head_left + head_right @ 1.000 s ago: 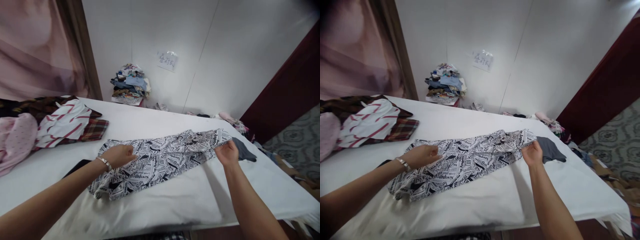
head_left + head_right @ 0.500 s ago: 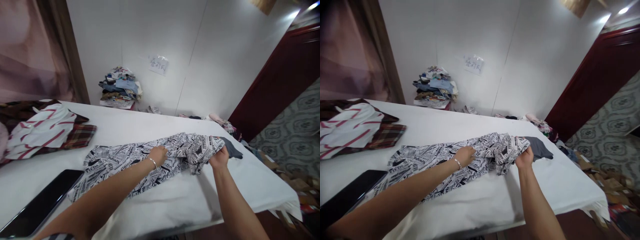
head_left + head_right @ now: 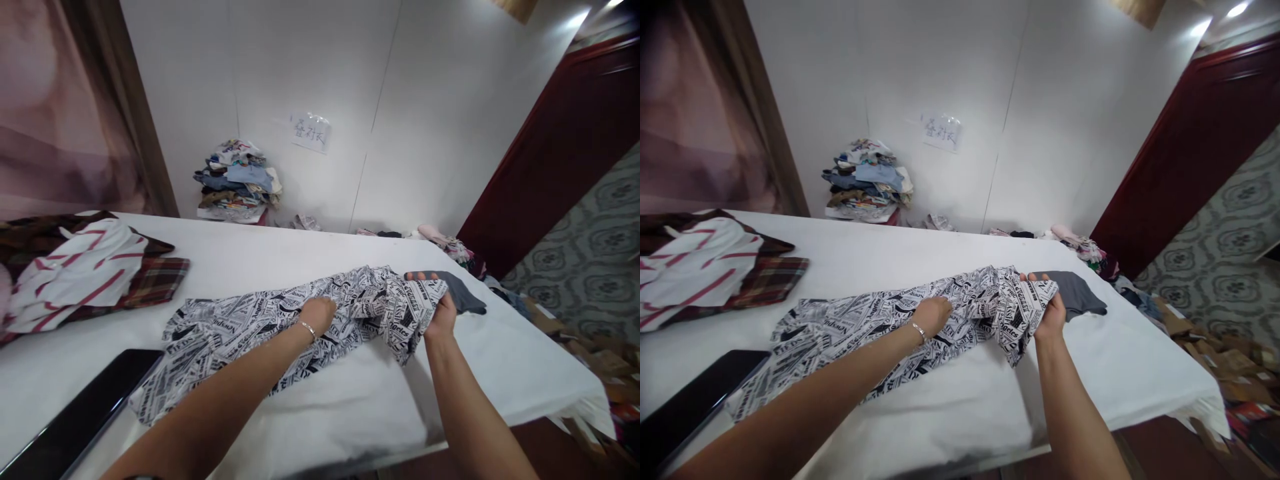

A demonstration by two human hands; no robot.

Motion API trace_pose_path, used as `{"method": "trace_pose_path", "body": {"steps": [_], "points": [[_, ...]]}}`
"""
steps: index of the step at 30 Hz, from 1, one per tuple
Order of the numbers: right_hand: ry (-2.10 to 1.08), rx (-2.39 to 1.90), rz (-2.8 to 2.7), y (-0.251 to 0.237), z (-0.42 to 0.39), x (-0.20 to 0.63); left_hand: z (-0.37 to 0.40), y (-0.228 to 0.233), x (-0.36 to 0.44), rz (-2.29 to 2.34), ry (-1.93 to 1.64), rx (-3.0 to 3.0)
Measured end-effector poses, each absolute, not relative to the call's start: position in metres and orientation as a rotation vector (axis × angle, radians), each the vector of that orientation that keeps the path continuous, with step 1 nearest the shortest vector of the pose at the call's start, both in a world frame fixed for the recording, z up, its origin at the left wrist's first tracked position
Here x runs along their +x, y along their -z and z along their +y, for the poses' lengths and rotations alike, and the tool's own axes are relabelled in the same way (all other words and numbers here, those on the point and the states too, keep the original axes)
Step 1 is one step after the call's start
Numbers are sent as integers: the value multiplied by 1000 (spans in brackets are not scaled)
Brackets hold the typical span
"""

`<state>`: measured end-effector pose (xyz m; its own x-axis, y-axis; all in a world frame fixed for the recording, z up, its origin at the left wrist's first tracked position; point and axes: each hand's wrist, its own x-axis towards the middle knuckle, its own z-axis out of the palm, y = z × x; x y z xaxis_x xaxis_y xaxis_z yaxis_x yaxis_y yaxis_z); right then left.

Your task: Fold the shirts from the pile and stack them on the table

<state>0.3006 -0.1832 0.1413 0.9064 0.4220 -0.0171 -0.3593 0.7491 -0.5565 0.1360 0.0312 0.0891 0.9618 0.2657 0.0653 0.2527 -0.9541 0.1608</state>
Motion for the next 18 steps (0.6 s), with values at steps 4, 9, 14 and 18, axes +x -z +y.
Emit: {"method": "trace_pose_path", "body": {"steps": [4,9,14,18], "points": [[-408,-597,-97,-139,-186,303,28,-92,134,324,-179,2929],[-406,-601,-141,-146,-183,304,31,-94,124,203,-103,2841],[-486,-669,-190,-166,-159,297,17,-113,118,334,-260,2226],[-619,-766,-302,-173,-120,274,-14,-118,120,270,-213,1565]]}}
